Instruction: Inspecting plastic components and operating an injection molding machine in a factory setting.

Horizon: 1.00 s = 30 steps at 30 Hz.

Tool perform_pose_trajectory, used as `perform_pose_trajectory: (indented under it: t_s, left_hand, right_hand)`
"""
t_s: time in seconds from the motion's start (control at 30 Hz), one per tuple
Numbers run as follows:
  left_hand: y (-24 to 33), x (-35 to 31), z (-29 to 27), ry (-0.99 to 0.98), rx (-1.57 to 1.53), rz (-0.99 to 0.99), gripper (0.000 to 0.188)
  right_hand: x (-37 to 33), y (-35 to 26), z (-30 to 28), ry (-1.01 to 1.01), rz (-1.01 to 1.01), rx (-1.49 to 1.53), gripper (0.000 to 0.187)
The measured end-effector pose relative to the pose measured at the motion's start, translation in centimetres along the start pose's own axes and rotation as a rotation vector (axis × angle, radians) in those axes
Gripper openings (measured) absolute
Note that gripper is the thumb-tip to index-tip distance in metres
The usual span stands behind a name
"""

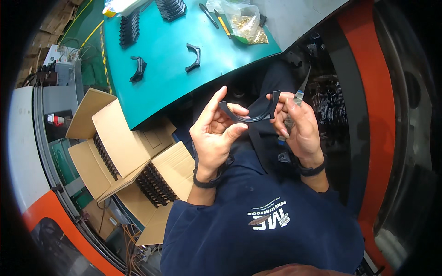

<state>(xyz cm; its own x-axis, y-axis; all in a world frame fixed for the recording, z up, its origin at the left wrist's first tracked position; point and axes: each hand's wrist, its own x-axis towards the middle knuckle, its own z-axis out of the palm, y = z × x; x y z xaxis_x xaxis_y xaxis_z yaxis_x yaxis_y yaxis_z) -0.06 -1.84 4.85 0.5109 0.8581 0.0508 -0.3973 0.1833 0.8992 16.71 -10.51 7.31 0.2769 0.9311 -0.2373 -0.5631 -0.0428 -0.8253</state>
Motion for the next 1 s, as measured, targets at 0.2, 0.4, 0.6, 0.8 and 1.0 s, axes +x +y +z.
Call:
perform_pose_trajectory:
  t_s: [0.2, 0.4, 0.6, 0.8, 1.0]
  left_hand:
    - [0.1, 0.1, -0.3, 0.063, 0.038, 0.005, 0.082]
    - [-0.1, 0.2, -0.6, 0.057, 0.014, 0.025, 0.082]
    - [0.2, 0.6, -0.4, 0.000, 0.142, 0.119, 0.071]
    - [0.7, 0.7, -0.2, 0.157, 0.204, 0.147, 0.047]
    - [0.5, 0.6, -1.6, 0.107, 0.301, 0.284, 0.046]
  right_hand:
    - [0.2, 0.0, 0.5, 0.007, 0.011, -0.079, 0.039]
    - [0.8, 0.1, 0.6, 0.012, 0.033, -0.074, 0.038]
    - [1.0, 0.0, 1.2, 0.074, 0.038, -0.164, 0.029]
    - [2.0, 0.6, 1.2, -0.042, -0.359, -0.452, 0.032]
    - [2.0, 0.7, 1.9, -0.023, -0.272, -0.364, 0.035]
